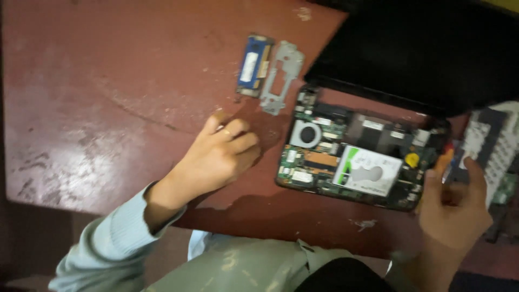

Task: Disassembling a laptop to access and inspect internal components like the hard drive.

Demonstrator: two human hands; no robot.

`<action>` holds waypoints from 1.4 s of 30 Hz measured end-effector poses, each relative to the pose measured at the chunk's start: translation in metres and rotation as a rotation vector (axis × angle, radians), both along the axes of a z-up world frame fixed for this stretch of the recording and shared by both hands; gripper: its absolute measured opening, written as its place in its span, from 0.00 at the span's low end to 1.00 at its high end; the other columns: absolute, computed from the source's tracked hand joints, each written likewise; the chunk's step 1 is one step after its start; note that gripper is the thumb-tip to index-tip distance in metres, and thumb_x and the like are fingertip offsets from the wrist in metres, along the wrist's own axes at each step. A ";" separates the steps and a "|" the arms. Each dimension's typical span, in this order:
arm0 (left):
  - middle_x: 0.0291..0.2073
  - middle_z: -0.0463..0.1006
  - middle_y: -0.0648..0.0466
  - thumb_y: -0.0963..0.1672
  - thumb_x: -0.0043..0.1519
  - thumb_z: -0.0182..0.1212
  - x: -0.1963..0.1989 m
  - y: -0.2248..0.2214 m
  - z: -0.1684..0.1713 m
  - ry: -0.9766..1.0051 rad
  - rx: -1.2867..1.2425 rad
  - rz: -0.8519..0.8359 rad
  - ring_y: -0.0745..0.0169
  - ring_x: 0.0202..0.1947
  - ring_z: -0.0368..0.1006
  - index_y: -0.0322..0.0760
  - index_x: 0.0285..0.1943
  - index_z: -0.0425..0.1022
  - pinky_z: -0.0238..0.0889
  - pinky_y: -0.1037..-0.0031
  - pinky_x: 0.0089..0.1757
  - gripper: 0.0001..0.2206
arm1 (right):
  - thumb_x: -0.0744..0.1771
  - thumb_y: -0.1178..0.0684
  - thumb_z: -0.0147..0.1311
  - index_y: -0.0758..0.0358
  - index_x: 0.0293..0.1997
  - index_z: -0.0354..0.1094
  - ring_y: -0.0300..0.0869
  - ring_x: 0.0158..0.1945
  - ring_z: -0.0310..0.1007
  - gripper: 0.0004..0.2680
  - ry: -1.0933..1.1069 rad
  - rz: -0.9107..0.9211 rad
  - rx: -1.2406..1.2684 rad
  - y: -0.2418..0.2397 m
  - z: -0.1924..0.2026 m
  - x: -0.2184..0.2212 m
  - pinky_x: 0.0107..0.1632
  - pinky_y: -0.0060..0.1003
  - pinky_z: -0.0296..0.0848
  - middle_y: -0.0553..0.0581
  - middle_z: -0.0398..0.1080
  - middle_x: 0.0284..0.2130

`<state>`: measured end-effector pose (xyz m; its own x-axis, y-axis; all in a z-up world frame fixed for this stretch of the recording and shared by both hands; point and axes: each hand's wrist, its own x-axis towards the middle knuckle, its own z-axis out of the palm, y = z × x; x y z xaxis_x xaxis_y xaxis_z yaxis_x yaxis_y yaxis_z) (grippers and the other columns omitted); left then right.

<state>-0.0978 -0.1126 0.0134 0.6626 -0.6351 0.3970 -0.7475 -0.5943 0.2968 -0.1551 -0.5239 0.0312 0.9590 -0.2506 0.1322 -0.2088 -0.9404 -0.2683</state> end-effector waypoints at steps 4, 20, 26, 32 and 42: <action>0.41 0.72 0.56 0.44 0.67 0.63 0.001 -0.008 0.006 0.211 -0.064 0.024 0.50 0.47 0.67 0.41 0.43 0.77 0.53 0.60 0.43 0.03 | 0.73 0.77 0.61 0.87 0.69 0.66 0.60 0.40 0.72 0.15 -0.372 0.153 0.006 -0.035 -0.007 -0.001 0.30 0.44 0.69 0.80 0.68 0.52; 0.35 0.72 0.57 0.40 0.60 0.66 0.031 -0.161 0.026 0.614 -0.589 -0.024 0.61 0.40 0.67 0.41 0.37 0.77 0.59 0.70 0.46 0.02 | 0.67 0.42 0.58 0.53 0.63 0.69 0.41 0.30 0.79 0.18 0.068 0.056 0.310 -0.050 -0.011 0.016 0.38 0.38 0.76 0.53 0.80 0.38; 0.39 0.73 0.56 0.36 0.60 0.63 0.023 -0.192 0.007 0.847 -0.892 -0.094 0.63 0.43 0.69 0.39 0.43 0.76 0.67 0.71 0.48 0.07 | 0.66 0.45 0.57 0.67 0.68 0.59 0.43 0.34 0.81 0.24 0.267 0.016 0.502 -0.057 -0.013 0.021 0.33 0.32 0.87 0.58 0.79 0.38; 0.38 0.75 0.56 0.41 0.64 0.65 0.010 -0.190 0.019 1.100 -1.179 -0.006 0.62 0.41 0.70 0.42 0.41 0.77 0.67 0.71 0.44 0.02 | 0.63 0.50 0.66 0.58 0.46 0.78 0.39 0.36 0.78 0.10 0.298 -0.087 0.671 -0.068 -0.006 0.021 0.43 0.31 0.73 0.52 0.80 0.33; 0.50 0.80 0.45 0.39 0.67 0.62 -0.009 -0.168 0.006 1.439 -1.665 -0.260 0.52 0.52 0.78 0.37 0.45 0.76 0.72 0.65 0.53 0.01 | 0.68 0.63 0.53 0.60 0.51 0.60 0.47 0.48 0.80 0.09 -0.563 0.273 0.931 0.004 0.052 -0.010 0.46 0.42 0.91 0.56 0.68 0.48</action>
